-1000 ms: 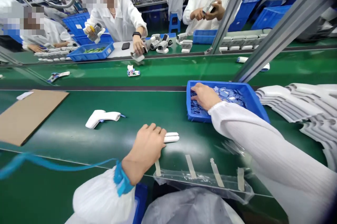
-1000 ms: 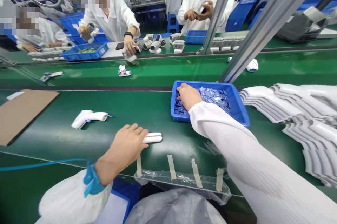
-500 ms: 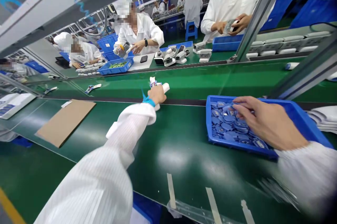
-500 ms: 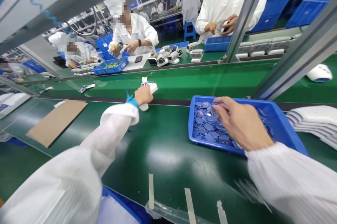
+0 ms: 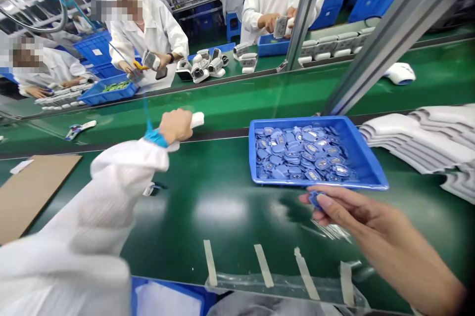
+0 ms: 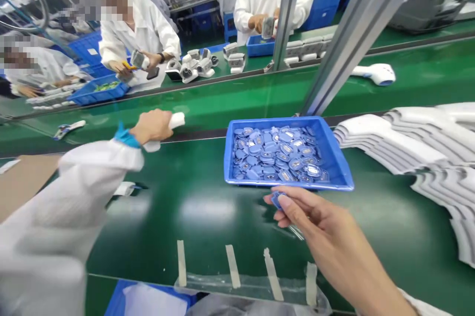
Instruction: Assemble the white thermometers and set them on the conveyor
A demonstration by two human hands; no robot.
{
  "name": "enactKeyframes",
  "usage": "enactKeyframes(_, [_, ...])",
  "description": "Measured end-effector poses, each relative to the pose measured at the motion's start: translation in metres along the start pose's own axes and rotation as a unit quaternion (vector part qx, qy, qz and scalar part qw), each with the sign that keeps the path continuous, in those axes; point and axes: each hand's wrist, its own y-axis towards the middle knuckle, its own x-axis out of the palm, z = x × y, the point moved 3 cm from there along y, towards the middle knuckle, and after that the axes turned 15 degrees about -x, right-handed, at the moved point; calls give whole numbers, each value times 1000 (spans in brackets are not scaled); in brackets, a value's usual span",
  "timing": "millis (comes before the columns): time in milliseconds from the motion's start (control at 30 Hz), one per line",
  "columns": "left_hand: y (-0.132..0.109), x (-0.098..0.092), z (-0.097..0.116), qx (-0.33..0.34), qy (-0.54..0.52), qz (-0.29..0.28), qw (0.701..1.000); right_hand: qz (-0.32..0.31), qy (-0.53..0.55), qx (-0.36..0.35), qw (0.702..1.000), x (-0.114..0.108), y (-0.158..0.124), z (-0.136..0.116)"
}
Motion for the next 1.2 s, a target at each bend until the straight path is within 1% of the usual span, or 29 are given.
enactKeyframes(100, [-69, 25, -23, 29, 49, -27, 998, 3, 3, -16, 1000, 18, -12, -7])
enactKeyframes(167, [-118, 44, -29, 32, 62, -34, 997, 19, -5, -33, 999, 33, -19, -6])
enactKeyframes(200, [-141, 51, -29, 30, 55, -36, 997, 27, -19, -46, 998, 42, -22, -6])
enactKeyframes(267, [-182, 60, -20, 25, 3, -43, 999, 44, -65, -87, 993, 58, -27, -7])
enactKeyframes(333, [-214, 62, -4, 45, -85, -68, 993, 69, -116, -151, 979, 72, -30, -14])
enactKeyframes(367, [-226, 62, 6, 62, -130, -85, 986, 79, -134, -185, 970, 78, -32, -19])
enactKeyframes(433, [-244, 62, 23, 87, -204, -113, 968, 82, -152, -244, 954, 87, -34, -29])
enactKeyframes(533, [-255, 67, 37, 90, -262, -129, 952, 56, -155, -287, 943, 92, -38, -39])
enactKeyframes(633, [-259, 72, 40, 101, -287, -132, 943, 47, -163, -299, 939, 86, -44, -41])
enactKeyframes(733, [-259, 69, 41, 137, -305, -134, 933, 55, -179, -292, 938, 78, -47, -39])
enactKeyframes(833, [-259, 63, 42, 175, -311, -168, 919, 47, -182, -268, 945, 73, -47, -33])
enactKeyframes(900, [-259, 59, 44, 200, -311, -202, 907, 20, -172, -248, 953, 72, -45, -29])
enactKeyframes(967, [-261, 58, 45, 221, -309, -219, 899, -21, -155, -240, 958, 72, -43, -28])
enactKeyframes(1033, [-263, 58, 45, 236, -314, -213, 895, -56, -149, -245, 956, 72, -44, -29])
enactKeyframes(1067, [-265, 58, 45, 243, -319, -200, 894, -62, -151, -251, 954, 72, -45, -31])
enactKeyframes(1100, [-266, 58, 46, 248, -324, -179, 895, -61, -157, -255, 952, 73, -46, -31])
enactKeyframes(1200, [-269, 59, 46, 248, -311, -97, 913, -23, -179, -259, 949, 73, -52, -29])
